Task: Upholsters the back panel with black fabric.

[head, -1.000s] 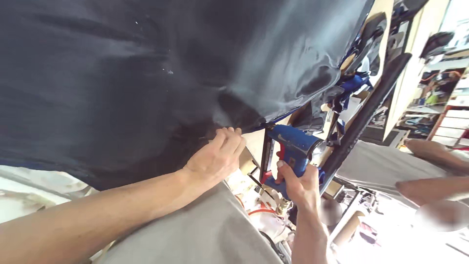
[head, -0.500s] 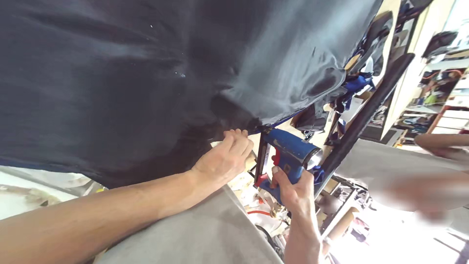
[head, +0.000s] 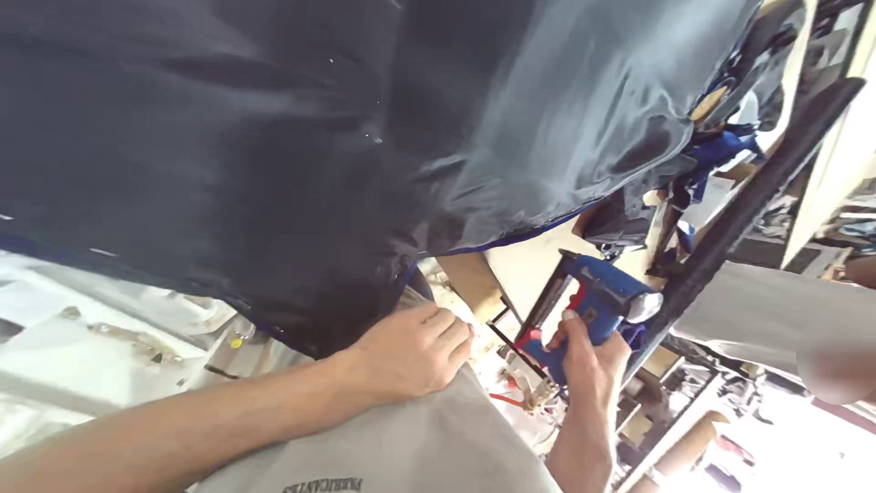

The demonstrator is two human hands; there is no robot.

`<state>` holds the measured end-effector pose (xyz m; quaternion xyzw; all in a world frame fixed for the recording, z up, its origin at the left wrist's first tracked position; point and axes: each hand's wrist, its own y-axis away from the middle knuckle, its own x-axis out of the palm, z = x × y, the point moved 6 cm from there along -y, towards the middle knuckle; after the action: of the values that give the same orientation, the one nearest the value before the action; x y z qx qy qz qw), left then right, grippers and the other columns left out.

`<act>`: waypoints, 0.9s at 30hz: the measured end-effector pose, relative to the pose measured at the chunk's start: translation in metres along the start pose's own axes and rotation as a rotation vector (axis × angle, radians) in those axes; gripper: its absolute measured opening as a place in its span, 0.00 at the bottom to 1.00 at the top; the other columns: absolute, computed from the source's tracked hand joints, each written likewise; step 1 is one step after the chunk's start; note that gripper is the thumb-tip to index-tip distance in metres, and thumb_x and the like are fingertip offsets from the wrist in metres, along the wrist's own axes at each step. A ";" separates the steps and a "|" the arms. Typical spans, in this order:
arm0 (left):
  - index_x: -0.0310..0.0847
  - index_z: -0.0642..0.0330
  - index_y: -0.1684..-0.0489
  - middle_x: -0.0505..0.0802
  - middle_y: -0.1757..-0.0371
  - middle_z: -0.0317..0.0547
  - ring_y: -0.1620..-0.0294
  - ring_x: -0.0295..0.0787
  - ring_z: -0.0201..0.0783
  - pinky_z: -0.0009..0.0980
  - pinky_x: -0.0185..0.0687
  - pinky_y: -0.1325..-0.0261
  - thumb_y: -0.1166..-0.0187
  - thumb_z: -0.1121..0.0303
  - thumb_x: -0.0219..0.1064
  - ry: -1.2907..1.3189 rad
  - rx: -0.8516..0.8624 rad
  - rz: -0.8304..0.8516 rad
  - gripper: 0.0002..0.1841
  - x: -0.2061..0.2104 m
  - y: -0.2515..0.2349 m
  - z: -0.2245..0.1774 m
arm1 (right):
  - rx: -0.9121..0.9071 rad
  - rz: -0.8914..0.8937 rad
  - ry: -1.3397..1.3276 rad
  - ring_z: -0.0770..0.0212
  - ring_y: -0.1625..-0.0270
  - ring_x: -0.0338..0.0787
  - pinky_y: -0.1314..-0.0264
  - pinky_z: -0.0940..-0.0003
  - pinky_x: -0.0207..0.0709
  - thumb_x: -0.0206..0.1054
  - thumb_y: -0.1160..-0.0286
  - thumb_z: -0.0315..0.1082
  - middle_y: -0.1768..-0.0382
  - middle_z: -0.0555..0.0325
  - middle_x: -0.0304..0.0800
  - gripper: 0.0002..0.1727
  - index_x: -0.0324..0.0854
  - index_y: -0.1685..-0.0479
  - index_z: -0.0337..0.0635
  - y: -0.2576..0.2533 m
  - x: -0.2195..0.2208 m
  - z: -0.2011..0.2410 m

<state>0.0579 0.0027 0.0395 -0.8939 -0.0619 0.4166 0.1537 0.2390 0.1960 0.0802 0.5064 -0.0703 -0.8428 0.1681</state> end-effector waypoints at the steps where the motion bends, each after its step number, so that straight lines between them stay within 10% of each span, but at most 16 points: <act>1: 0.88 0.65 0.46 0.93 0.59 0.51 0.58 0.90 0.49 0.41 0.86 0.56 0.14 0.77 0.54 -0.003 -0.065 -0.052 0.14 -0.011 0.002 0.006 | 0.040 -0.033 0.101 0.65 0.81 0.88 0.76 0.62 0.88 0.66 0.23 0.46 0.80 0.63 0.86 0.19 0.82 0.52 0.36 -0.010 -0.004 -0.017; 7: 0.88 0.62 0.41 0.94 0.52 0.54 0.52 0.92 0.51 0.42 0.88 0.52 0.12 0.67 0.62 -0.218 -0.389 -0.219 0.13 -0.032 -0.008 0.054 | 0.190 -0.083 0.415 0.37 0.53 0.91 0.47 0.29 0.77 0.67 0.22 0.55 0.59 0.37 0.92 0.29 0.85 0.42 0.35 -0.050 -0.010 -0.097; 12: 0.89 0.60 0.38 0.92 0.47 0.54 0.57 0.89 0.50 0.39 0.84 0.59 0.14 0.66 0.65 -0.400 -0.355 -0.217 0.14 -0.020 -0.032 0.058 | 0.183 0.044 0.062 0.60 0.78 0.88 0.71 0.53 0.87 0.66 0.21 0.52 0.76 0.57 0.87 0.24 0.84 0.47 0.36 -0.050 0.003 -0.119; 27: 0.87 0.72 0.48 0.92 0.54 0.57 0.60 0.90 0.51 0.40 0.84 0.63 0.16 0.80 0.58 -0.542 -0.165 -0.012 0.11 -0.014 -0.038 0.051 | -0.179 0.251 -0.330 0.73 0.79 0.89 0.77 0.71 0.88 0.71 0.29 0.49 0.77 0.73 0.90 0.14 0.85 0.61 0.48 0.041 0.011 0.003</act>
<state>0.0107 0.0465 0.0311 -0.7589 -0.1396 0.6331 0.0609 0.2400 0.1533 0.0843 0.3321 -0.0841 -0.8895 0.3023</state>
